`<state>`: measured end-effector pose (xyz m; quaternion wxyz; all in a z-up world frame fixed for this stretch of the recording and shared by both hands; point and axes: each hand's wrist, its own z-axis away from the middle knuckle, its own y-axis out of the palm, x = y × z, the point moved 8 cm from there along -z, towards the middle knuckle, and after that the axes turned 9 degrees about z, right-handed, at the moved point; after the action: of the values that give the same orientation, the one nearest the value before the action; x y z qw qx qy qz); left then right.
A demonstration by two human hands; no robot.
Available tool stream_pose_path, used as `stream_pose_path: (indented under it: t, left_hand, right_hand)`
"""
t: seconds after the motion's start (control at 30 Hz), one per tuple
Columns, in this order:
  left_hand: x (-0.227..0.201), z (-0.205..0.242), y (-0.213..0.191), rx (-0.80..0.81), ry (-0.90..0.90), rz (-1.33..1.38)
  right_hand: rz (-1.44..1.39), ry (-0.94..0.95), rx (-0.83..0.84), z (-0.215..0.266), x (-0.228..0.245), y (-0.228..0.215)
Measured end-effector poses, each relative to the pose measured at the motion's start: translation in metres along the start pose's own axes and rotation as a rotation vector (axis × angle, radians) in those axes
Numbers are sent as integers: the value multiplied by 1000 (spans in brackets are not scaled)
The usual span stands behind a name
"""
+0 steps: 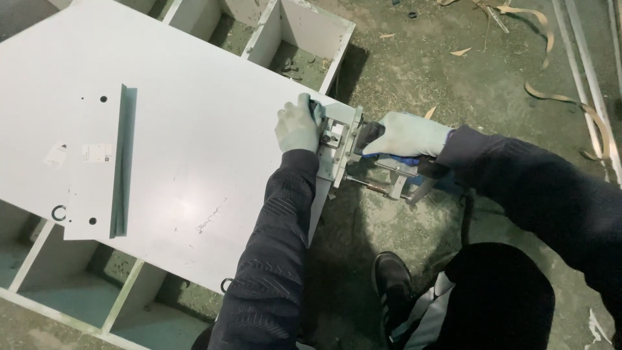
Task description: Sorting white wooden boards on a workbench and then using a biscuit joiner tool to create slots in the edges of the boards for assembly.
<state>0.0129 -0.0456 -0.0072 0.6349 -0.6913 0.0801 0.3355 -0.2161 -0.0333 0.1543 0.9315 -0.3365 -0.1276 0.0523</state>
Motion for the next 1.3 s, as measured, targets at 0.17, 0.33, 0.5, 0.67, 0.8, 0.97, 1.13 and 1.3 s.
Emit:
stream_pose_path:
  t: [0.17, 0.33, 0.5, 0.67, 0.8, 0.97, 1.13, 1.3]
  left_hand:
    - [1, -7, 14, 16, 50, 1]
    - [-6, -6, 15, 14, 76, -10]
    - [-9, 0, 5, 10, 61, 4]
    - [-2, -3, 13, 40, 51, -13]
    - [-10, 1, -2, 60, 46, 0]
    - [-8, 1, 1, 55, 45, -16]
    - [-3, -5, 9, 61, 39, -11]
    - [1, -7, 16, 84, 35, -13]
  right_hand:
    - [-49, 0, 24, -7, -8, 10]
    - [-131, -7, 39, -6, -7, 11]
    - [-97, 1, 37, 6, 0, 4]
    - [-210, -18, 93, 6, 3, 5]
    - [-241, -4, 83, 6, 3, 5]
    - [-219, 8, 94, 18, 13, 1]
    - [-176, 16, 75, -2, -1, 4]
    - [-64, 53, 71, 8, -1, 8]
